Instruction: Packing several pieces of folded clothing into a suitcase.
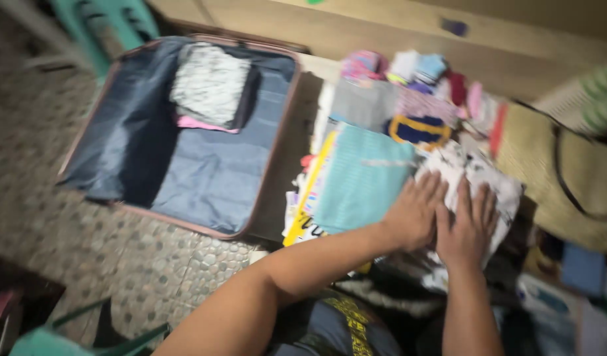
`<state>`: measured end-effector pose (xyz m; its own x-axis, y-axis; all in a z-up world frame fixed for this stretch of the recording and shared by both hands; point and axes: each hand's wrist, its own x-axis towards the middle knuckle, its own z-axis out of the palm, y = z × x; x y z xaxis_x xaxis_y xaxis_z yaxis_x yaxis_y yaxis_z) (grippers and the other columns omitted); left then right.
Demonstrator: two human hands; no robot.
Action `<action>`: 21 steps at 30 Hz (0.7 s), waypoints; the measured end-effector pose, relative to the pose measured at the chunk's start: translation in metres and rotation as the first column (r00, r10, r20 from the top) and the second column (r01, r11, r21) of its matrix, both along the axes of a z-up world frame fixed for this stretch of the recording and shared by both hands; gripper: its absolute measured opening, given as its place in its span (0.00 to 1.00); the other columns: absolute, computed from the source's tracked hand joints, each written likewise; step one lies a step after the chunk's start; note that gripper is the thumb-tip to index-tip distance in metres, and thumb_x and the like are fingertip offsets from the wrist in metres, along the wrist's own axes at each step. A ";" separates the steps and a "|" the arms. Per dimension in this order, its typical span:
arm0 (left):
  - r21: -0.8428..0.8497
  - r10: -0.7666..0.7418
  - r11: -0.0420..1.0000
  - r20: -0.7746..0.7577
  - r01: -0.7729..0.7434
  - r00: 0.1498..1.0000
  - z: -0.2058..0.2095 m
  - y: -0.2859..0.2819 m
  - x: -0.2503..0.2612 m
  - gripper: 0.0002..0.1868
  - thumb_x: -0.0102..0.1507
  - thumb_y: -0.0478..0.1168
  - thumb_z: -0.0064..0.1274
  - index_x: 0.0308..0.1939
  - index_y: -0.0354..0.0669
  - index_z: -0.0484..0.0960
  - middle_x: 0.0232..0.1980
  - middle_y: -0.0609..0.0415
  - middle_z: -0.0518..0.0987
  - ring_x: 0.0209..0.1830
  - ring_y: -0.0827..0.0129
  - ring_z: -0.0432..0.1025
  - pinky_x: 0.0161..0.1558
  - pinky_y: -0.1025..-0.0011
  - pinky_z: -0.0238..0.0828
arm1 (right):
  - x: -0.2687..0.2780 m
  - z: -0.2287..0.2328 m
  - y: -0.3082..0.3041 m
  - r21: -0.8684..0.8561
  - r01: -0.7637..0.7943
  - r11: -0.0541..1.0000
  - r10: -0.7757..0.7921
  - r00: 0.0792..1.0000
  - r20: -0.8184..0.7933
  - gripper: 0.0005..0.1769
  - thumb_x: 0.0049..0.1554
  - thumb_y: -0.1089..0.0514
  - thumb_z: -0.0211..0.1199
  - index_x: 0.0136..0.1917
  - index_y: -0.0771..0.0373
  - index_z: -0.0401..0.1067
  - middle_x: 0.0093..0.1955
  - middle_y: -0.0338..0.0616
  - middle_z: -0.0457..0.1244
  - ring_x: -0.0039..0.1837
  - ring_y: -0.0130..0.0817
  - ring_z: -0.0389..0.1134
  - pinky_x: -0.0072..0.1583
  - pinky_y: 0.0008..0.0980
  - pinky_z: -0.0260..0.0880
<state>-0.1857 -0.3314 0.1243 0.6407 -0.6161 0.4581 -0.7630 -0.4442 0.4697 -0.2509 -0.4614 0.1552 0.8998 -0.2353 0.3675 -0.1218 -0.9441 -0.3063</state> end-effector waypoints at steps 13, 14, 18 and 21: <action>-0.436 0.295 0.836 -0.156 -0.334 0.943 0.063 0.274 0.070 0.11 0.59 0.34 0.56 0.45 0.44 0.82 0.52 0.51 0.81 0.56 0.54 0.74 0.60 0.60 0.68 | -0.008 0.011 -0.005 0.000 -0.008 1.000 0.008 0.999 -0.039 0.50 0.62 0.37 0.56 0.87 0.64 0.47 0.86 0.72 0.40 0.86 0.69 0.38 0.79 0.66 0.37; -0.374 0.428 0.820 -0.103 -0.433 0.898 0.051 0.295 0.089 0.12 0.57 0.34 0.57 0.45 0.43 0.81 0.51 0.48 0.79 0.55 0.52 0.73 0.59 0.58 0.68 | -0.009 0.011 -0.007 0.030 0.008 1.000 -0.007 1.000 -0.014 0.50 0.62 0.39 0.56 0.86 0.68 0.46 0.87 0.73 0.39 0.87 0.69 0.38 0.80 0.64 0.38; -0.188 0.596 0.784 -0.041 -0.592 0.802 0.004 0.361 0.165 0.13 0.57 0.36 0.61 0.45 0.41 0.81 0.51 0.46 0.78 0.55 0.49 0.71 0.58 0.56 0.67 | -0.032 -0.002 -0.027 0.074 0.110 0.991 -0.113 0.993 0.025 0.43 0.67 0.46 0.56 0.84 0.74 0.47 0.87 0.73 0.41 0.86 0.69 0.41 0.84 0.60 0.40; -0.029 0.663 0.744 -0.082 -0.667 0.744 -0.024 0.387 0.220 0.21 0.56 0.43 0.66 0.49 0.37 0.79 0.54 0.42 0.74 0.57 0.46 0.68 0.58 0.53 0.65 | -0.039 -0.016 -0.050 0.059 0.108 0.992 -0.112 0.992 0.054 0.42 0.67 0.47 0.56 0.83 0.73 0.48 0.86 0.72 0.43 0.86 0.68 0.42 0.84 0.59 0.41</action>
<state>0.0338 0.0554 0.1000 0.9066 0.0014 0.4220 -0.2517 -0.8009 0.5434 -0.2895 -0.5109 0.1397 0.8452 -0.3533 0.4011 -0.2046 -0.9071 -0.3679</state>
